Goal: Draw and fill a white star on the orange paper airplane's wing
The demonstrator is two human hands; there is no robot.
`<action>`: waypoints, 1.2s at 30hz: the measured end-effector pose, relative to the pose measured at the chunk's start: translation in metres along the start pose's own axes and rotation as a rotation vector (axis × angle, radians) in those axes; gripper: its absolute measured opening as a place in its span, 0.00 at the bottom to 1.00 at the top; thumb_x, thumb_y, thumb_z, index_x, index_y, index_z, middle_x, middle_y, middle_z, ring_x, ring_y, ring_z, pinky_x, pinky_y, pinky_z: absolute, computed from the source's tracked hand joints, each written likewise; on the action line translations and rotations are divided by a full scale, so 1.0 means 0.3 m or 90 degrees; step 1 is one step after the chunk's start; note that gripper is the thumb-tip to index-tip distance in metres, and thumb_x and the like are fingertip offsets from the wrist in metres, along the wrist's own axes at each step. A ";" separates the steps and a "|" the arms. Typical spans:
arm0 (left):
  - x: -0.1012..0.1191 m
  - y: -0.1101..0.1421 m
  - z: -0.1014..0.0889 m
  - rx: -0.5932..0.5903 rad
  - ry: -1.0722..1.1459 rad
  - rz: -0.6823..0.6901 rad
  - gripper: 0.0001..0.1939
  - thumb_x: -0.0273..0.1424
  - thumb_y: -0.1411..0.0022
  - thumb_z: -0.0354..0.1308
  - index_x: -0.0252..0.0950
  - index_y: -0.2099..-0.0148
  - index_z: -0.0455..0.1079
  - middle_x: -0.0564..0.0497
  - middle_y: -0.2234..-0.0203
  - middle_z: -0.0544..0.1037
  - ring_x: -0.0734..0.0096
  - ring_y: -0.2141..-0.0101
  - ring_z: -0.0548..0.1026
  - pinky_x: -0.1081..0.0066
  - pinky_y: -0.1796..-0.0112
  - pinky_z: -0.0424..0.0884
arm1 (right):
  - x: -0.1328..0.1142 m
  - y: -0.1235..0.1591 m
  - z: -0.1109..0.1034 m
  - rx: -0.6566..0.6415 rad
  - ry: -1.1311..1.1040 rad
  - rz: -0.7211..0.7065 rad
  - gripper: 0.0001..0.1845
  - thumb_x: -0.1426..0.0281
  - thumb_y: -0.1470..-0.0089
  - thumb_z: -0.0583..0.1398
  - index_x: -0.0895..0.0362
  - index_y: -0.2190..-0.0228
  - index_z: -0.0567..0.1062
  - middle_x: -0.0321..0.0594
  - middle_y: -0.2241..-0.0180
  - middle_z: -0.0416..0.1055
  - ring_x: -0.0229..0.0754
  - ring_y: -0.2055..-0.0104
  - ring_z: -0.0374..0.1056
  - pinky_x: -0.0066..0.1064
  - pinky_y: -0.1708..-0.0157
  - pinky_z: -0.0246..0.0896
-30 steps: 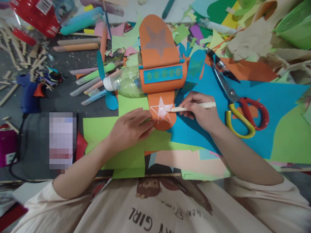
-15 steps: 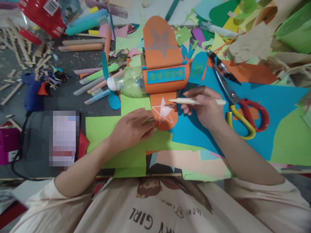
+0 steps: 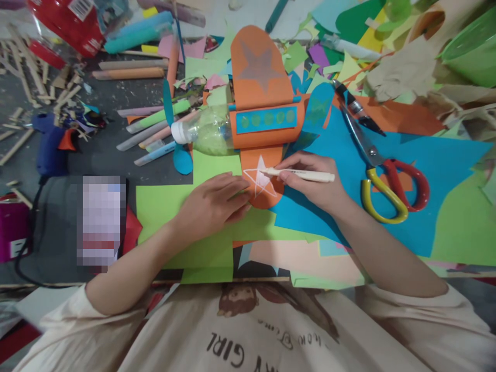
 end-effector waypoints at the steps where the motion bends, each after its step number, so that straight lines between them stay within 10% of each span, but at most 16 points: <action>1: 0.000 0.000 0.000 0.002 0.000 0.001 0.10 0.29 0.32 0.50 0.33 0.60 0.72 0.47 0.61 0.79 0.66 0.60 0.77 0.62 0.50 0.73 | -0.001 0.000 0.000 -0.002 0.008 -0.003 0.00 0.72 0.53 0.63 0.56 0.74 0.76 0.36 0.75 0.75 0.37 0.74 0.69 0.28 0.76 0.63; 36: -0.002 -0.002 -0.003 -0.011 -0.012 0.000 0.10 0.30 0.32 0.49 0.34 0.59 0.72 0.49 0.60 0.79 0.67 0.59 0.77 0.63 0.50 0.73 | 0.015 0.001 -0.015 0.019 -0.021 0.040 0.06 0.66 0.53 0.64 0.55 0.77 0.75 0.35 0.79 0.72 0.36 0.78 0.65 0.29 0.78 0.60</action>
Point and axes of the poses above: each hand's wrist, its own y-axis away from the middle knuckle, its own z-axis out of the palm, x = y × z, the point moved 2 cm from there along -y, towards the middle knuckle
